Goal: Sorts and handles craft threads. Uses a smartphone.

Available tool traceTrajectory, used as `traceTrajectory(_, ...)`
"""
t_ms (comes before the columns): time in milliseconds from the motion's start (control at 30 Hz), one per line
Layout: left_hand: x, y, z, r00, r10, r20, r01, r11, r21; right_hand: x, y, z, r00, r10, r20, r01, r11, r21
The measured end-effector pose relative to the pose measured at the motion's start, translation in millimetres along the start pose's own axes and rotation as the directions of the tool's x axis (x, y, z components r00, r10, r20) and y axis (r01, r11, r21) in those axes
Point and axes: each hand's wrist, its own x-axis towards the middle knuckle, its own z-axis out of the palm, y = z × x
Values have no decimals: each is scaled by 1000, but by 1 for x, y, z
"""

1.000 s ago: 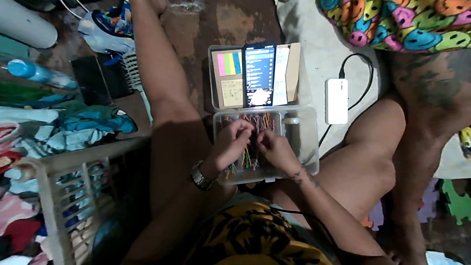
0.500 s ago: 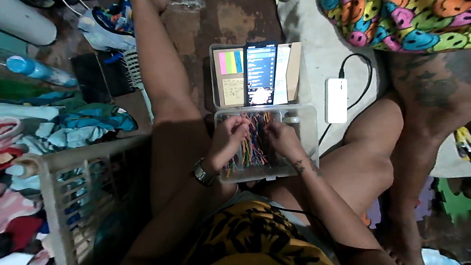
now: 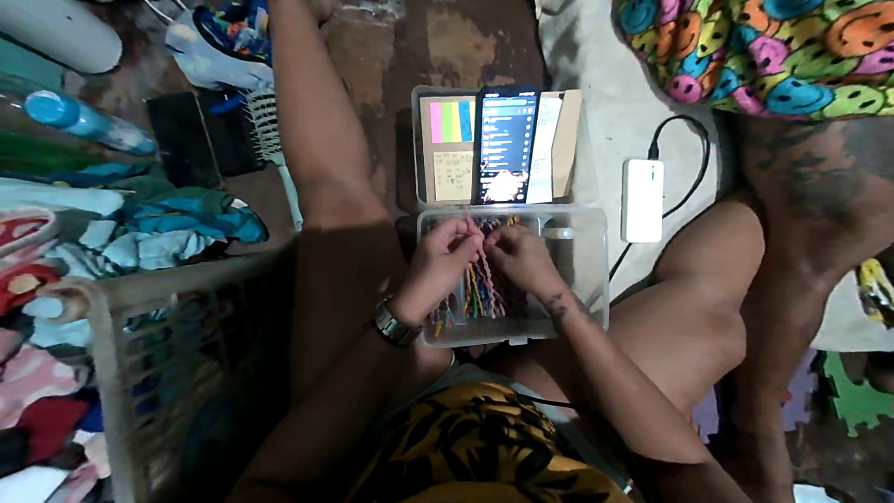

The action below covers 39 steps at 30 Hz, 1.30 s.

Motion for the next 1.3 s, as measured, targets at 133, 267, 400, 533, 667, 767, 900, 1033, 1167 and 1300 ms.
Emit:
traceTrajectory(133, 1, 2, 2, 1000, 12, 16, -13, 998, 67, -15, 9, -16, 993, -55, -105, 86, 941, 326)
traceTrajectory(267, 4, 3, 5, 999, 39, 28, -42, 992, 121, -22, 9, -23, 974, -115, -193, 205, 807, 554)
traceTrajectory(400, 4, 7, 11, 996, 68, 50, -74, 990, 118, -25, 6, -21, 994, -59, -88, 104, 715, 691)
traceTrajectory(533, 5, 11, 18, 998, 13, 59, -21, 990, 140, -28, 3, -14, 999, -31, -16, 33, 683, 730)
traceTrajectory(667, 10, 6, 26, 1000, -17, 21, 14, 991, 133, -30, 6, -17, 998, -56, -13, 50, 737, 673)
traceTrajectory(767, 9, 6, 30, 999, -30, 28, 26, 991, 132, -29, 12, -19, 992, -98, -73, 123, 785, 608)
traceTrajectory(900, 9, 8, 32, 991, -51, 125, 37, 993, 110, -32, 12, -25, 986, -114, -124, 167, 755, 634)
traceTrajectory(1033, 11, 15, 37, 980, -103, 171, 69, 978, 196, -30, 15, -23, 968, -156, -195, 244, 765, 596)
traceTrajectory(1167, 12, 10, 35, 980, -80, 181, 53, 987, 150, -28, 20, -17, 906, -256, -336, 404, 759, 511)
traceTrajectory(1300, 9, 22, 32, 950, -204, 235, 222, 974, -50, -25, 22, -12, 666, -503, -551, 681, 711, 173)
